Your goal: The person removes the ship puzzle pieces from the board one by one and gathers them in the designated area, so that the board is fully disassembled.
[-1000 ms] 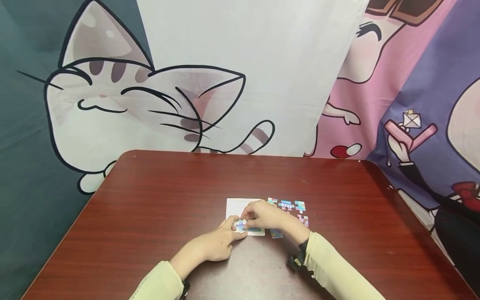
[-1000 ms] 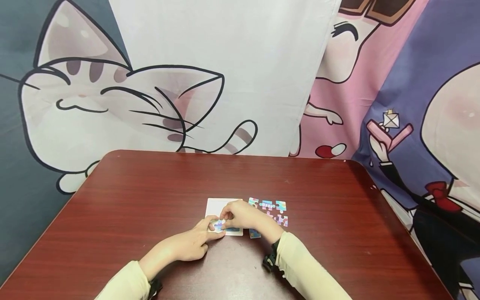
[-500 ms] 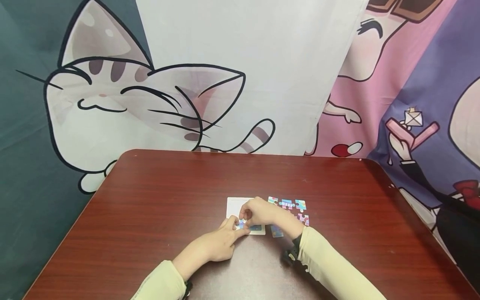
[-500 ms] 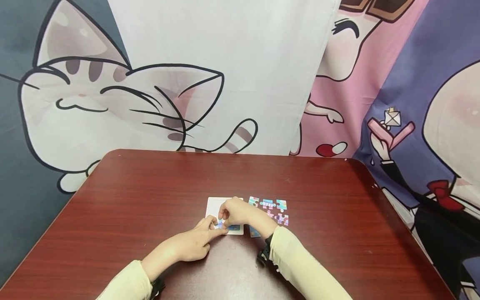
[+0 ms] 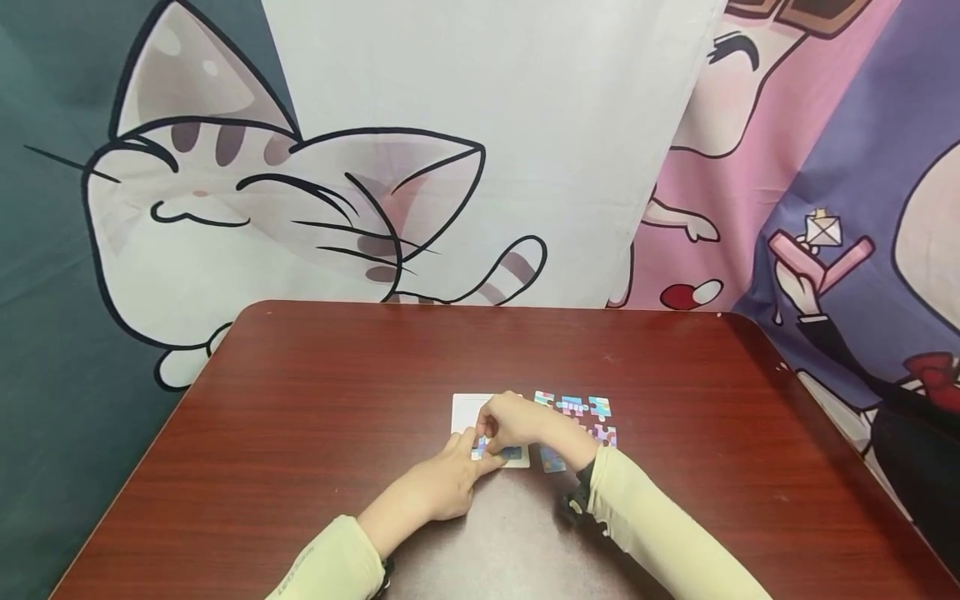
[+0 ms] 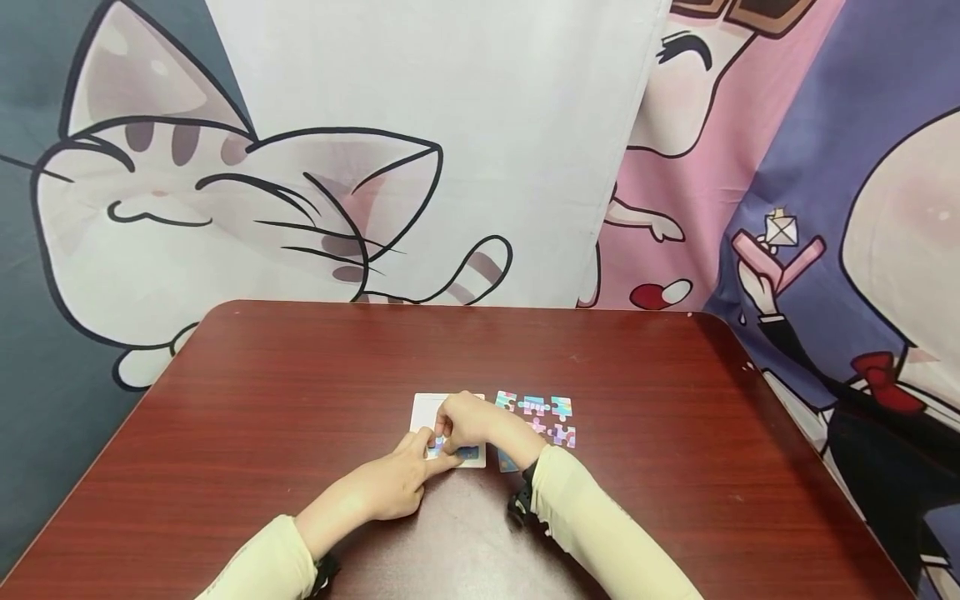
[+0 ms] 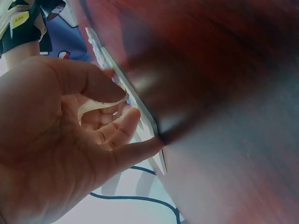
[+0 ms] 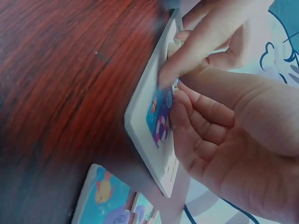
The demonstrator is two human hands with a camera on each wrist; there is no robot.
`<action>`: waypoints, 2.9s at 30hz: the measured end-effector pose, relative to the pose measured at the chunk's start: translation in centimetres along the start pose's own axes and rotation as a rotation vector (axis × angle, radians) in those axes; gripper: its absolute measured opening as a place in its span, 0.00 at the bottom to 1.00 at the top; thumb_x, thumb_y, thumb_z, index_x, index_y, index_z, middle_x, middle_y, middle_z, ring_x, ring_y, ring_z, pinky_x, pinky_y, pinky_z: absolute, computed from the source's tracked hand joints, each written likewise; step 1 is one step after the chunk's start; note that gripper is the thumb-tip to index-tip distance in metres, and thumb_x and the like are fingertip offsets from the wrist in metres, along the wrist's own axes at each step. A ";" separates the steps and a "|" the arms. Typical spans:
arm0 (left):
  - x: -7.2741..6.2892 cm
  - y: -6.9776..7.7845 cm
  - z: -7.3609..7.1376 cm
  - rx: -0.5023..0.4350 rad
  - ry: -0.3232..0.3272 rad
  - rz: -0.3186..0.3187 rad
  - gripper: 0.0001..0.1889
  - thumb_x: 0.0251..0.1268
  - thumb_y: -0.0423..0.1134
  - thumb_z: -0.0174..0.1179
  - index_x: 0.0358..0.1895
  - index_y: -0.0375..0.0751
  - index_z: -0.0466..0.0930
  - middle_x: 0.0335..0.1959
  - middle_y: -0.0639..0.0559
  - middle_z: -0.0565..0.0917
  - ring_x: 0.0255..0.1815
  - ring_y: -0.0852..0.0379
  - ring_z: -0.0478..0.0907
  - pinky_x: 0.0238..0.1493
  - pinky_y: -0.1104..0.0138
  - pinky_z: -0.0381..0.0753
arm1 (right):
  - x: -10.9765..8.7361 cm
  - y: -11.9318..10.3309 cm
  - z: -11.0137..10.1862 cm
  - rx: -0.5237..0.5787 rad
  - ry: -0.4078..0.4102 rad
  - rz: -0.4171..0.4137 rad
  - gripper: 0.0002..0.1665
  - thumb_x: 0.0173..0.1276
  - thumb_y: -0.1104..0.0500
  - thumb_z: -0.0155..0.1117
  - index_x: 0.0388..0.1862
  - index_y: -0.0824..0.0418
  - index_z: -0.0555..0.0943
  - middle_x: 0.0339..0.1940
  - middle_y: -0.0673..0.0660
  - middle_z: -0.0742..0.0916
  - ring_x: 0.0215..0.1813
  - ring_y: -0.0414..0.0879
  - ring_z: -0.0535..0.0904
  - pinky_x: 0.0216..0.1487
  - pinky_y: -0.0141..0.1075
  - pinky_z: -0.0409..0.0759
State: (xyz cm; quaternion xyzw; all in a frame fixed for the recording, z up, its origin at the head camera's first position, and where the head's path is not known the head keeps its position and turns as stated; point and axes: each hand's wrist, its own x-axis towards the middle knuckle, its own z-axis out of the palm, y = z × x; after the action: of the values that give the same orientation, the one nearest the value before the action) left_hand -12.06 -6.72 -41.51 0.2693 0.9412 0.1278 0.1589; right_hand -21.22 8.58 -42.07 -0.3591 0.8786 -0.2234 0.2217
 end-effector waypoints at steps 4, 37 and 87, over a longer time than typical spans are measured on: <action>-0.1 -0.1 -0.1 -0.005 -0.006 0.015 0.32 0.56 0.28 0.52 0.65 0.59 0.69 0.50 0.48 0.63 0.46 0.56 0.61 0.26 0.72 0.72 | 0.0 -0.2 0.1 0.021 -0.022 0.004 0.10 0.49 0.67 0.72 0.28 0.62 0.79 0.24 0.48 0.79 0.27 0.37 0.71 0.32 0.26 0.74; -0.3 -0.2 0.0 0.000 -0.047 -0.025 0.36 0.52 0.27 0.54 0.65 0.65 0.68 0.70 0.38 0.55 0.68 0.44 0.56 0.39 0.58 0.82 | -3.5 2.6 -0.5 0.042 0.256 -0.269 0.07 0.62 0.63 0.64 0.40 0.58 0.79 0.29 0.47 0.83 0.34 0.36 0.77 0.34 0.28 0.77; 0.0 -0.5 0.0 -0.003 -0.018 0.013 0.37 0.51 0.24 0.52 0.64 0.62 0.69 0.68 0.35 0.58 0.63 0.42 0.61 0.52 0.56 0.76 | -12.6 8.2 -1.2 0.059 0.229 -0.045 0.09 0.60 0.64 0.65 0.37 0.52 0.79 0.26 0.42 0.81 0.31 0.33 0.75 0.32 0.28 0.76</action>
State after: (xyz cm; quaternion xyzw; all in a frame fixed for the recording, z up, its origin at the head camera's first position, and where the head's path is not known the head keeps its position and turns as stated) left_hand -12.25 -7.10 -41.67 0.2764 0.9378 0.1278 0.1669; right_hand -18.09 23.29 -42.74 -0.3444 0.8829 -0.2935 0.1254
